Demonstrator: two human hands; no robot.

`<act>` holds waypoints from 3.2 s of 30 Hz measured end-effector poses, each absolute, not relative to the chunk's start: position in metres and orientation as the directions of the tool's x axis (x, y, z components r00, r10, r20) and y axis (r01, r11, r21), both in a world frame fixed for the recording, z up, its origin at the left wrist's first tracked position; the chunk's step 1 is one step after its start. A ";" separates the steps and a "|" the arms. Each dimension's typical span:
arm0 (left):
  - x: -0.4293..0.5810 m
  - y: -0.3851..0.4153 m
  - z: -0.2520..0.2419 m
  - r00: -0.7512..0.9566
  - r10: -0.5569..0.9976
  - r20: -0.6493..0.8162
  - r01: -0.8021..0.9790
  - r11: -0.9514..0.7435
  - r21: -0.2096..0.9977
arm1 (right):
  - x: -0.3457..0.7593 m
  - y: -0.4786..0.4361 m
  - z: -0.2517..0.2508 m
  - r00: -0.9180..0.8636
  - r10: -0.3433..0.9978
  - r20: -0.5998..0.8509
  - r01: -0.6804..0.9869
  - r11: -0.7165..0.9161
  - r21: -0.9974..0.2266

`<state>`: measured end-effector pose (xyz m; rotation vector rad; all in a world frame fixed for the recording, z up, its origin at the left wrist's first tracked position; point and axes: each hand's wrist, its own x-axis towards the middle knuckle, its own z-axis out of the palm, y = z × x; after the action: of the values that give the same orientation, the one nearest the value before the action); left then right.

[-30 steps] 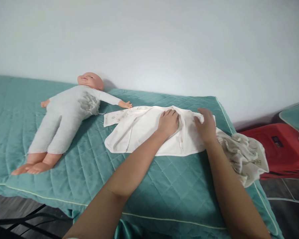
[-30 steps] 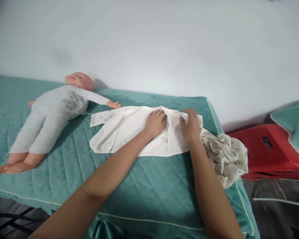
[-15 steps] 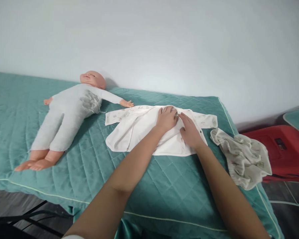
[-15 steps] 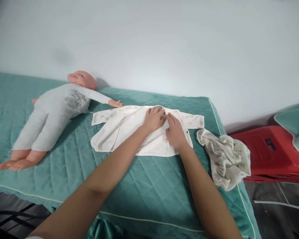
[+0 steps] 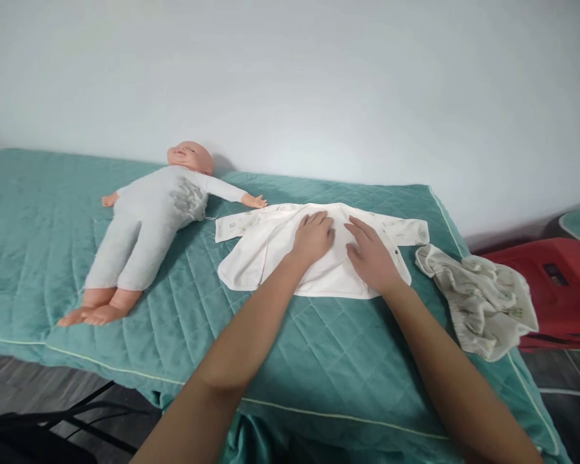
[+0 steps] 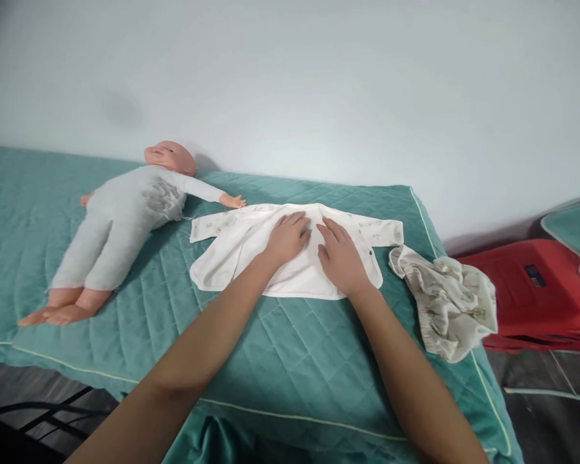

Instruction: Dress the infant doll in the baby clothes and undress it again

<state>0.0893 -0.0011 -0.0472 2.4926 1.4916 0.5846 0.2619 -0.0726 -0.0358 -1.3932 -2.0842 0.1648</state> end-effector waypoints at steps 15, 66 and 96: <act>0.019 -0.003 -0.047 0.215 0.960 0.181 0.923 -0.260 0.285 | 0.160 -0.015 -0.042 -0.015 1.000 -0.018 0.961 0.010 -0.276; -0.320 -0.058 0.010 -0.369 0.929 -0.015 0.647 0.269 0.714 | 0.021 0.009 -0.005 -0.300 0.866 0.399 0.770 0.467 -0.434; -0.134 -0.060 0.043 0.294 0.944 -0.149 0.031 0.146 0.989 | 0.091 0.081 0.098 -0.001 0.982 0.191 0.779 0.120 -0.615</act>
<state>-0.1340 -0.0598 0.0428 1.2331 1.0603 0.8764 0.0914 0.0805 0.0982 -1.7033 -1.8248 0.4523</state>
